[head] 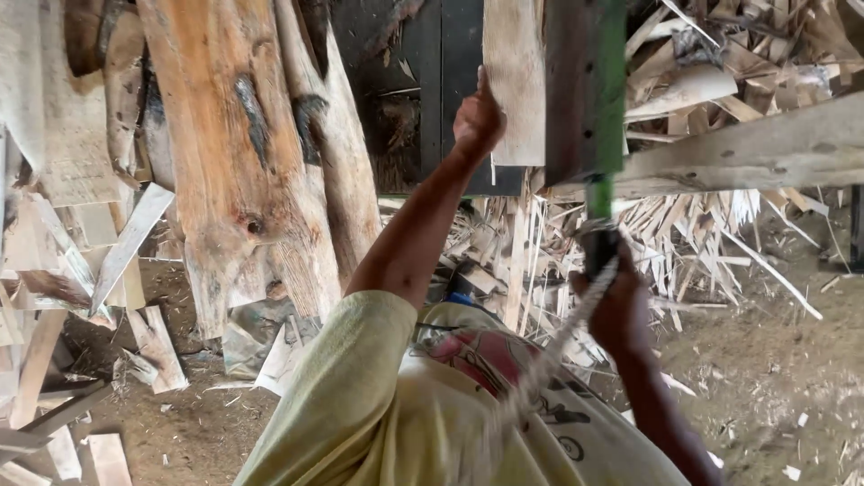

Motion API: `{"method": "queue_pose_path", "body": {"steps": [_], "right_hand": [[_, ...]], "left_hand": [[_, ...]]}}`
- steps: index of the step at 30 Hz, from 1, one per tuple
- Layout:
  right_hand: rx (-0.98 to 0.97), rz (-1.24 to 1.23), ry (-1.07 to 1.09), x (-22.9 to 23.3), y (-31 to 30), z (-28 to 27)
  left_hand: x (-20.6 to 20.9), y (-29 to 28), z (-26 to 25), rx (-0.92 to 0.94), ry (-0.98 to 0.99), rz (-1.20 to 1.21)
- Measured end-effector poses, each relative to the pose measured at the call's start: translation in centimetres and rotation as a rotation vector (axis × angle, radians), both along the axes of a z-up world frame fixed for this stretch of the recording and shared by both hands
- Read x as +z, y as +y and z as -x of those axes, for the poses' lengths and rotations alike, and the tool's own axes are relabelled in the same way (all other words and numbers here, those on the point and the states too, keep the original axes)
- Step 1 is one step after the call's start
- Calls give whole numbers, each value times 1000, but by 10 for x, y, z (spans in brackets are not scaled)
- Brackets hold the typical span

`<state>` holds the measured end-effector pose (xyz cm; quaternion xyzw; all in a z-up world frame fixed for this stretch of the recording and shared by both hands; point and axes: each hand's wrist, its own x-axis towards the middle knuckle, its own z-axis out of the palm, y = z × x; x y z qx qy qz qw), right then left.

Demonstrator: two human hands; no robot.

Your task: Cutting wood pieces using a manual lever-operated guillotine cutter.

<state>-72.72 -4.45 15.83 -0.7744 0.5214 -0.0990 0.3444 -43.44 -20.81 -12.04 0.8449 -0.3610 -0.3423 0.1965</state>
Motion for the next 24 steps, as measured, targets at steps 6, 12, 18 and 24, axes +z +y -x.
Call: {"method": "queue_pose_path", "body": {"steps": [6,12,18,24], "right_hand": [[-193,-304,-54,-296,-8,46],[-107,-10,219,-163,0,4],[-194,-198,202,-109,-3,-9],[-133,-155,207,-110,-2,-6]], "left_hand": [[33,1,0,-2,-54,-24],[56,27,-17,14,1,109],[12,62,-27,71,-45,185],[76,130,-71,189,-138,95]]}}
